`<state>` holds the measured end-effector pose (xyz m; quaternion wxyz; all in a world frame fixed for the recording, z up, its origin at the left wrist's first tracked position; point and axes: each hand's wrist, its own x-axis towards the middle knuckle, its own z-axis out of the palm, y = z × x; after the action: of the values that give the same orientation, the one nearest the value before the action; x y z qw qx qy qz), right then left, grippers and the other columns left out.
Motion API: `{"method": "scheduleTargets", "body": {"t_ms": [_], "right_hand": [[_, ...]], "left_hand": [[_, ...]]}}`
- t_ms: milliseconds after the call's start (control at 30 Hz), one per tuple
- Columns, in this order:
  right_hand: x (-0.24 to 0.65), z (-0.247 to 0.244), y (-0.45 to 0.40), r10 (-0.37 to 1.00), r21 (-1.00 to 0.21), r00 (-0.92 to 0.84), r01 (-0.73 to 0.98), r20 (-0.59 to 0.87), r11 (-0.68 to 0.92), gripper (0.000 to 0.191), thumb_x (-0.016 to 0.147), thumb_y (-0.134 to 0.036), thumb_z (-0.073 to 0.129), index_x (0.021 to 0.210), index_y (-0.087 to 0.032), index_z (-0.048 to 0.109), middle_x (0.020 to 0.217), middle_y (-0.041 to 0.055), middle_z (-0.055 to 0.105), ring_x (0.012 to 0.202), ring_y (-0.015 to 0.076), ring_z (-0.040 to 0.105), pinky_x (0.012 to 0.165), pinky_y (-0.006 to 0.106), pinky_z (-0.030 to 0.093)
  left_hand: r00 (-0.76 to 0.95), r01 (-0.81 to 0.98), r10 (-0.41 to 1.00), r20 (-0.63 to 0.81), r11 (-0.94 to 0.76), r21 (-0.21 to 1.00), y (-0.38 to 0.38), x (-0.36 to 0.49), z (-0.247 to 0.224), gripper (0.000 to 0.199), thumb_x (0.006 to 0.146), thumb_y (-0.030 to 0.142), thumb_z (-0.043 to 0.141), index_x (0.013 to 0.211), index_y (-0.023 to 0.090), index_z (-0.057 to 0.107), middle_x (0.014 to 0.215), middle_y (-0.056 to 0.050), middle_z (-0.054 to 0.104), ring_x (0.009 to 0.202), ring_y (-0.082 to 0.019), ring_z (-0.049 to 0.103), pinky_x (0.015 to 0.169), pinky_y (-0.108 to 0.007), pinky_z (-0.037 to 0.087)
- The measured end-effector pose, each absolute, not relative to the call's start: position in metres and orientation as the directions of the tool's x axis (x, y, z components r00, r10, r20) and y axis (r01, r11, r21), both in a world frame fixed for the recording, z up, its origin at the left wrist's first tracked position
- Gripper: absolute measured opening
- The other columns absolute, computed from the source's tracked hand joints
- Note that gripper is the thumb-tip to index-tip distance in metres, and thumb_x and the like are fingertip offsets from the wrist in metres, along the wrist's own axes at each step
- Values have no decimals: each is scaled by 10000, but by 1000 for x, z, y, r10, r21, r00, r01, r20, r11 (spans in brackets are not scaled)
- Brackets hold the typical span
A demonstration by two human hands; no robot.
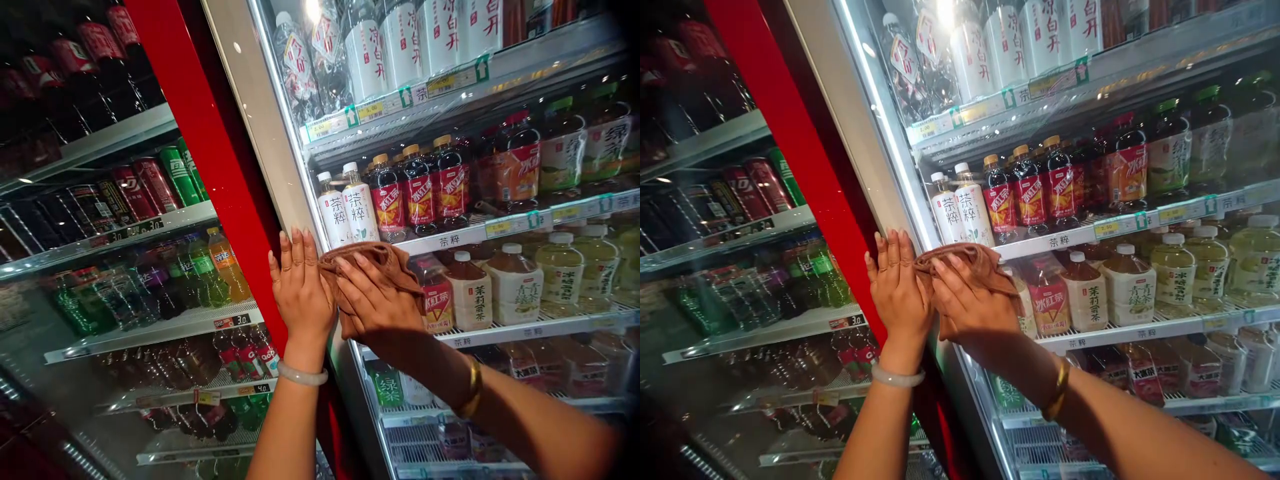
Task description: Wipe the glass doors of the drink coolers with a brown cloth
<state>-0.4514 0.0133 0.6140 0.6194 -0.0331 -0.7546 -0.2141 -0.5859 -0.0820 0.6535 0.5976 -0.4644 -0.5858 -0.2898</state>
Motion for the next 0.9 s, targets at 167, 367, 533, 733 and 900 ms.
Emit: {"method": "scheduleTargets", "body": {"t_ms": [167,367,533,733,900], "right_hand": [[-449,652,19,-202,271,-258,270,945,924,476,1020,-195,451,1489,-201,529,1628,6,474,1553,164,362,1109,317,480],[-452,591,11,-87,140,-191,284,978,949,456,1011,-253,510,1463,-201,528,1565,75,551,1581,240,317,1339,556,130],[-458,588,5,-132,178,-219,206,967,962,465,1003,-234,542,1465,-187,537,1559,69,559,1567,224,346,1286,453,327],[-439,590,16,-65,109,-165,273,984,956,375,1024,-344,529,1351,-189,626,1489,101,624,1534,265,409,1322,532,200],[-453,540,-3,-43,111,-222,301,974,947,339,1002,-286,532,1307,-268,680,1479,12,634,1501,235,463,1329,423,224]], "left_hand": [[134,896,199,971,394,-204,-82,-587,655,657,1040,237,395,1663,163,200,1686,-122,360,1628,-211,134,1345,-489,74],[122,895,218,968,398,-203,-80,-590,638,657,1049,245,387,1666,184,172,1715,-102,291,1631,-189,65,1347,-470,55],[93,888,212,973,424,-177,-84,-589,610,680,1050,195,382,1669,209,102,1710,-86,299,1624,-155,83,1349,-428,75],[2,897,219,976,432,-99,-85,-576,588,762,1000,149,475,1671,220,121,1718,-112,253,1626,-210,96,1344,-478,76],[-41,883,234,971,464,-75,-88,-579,546,752,1025,179,474,1675,275,109,1705,-126,266,1617,-248,95,1329,-562,113]]}}
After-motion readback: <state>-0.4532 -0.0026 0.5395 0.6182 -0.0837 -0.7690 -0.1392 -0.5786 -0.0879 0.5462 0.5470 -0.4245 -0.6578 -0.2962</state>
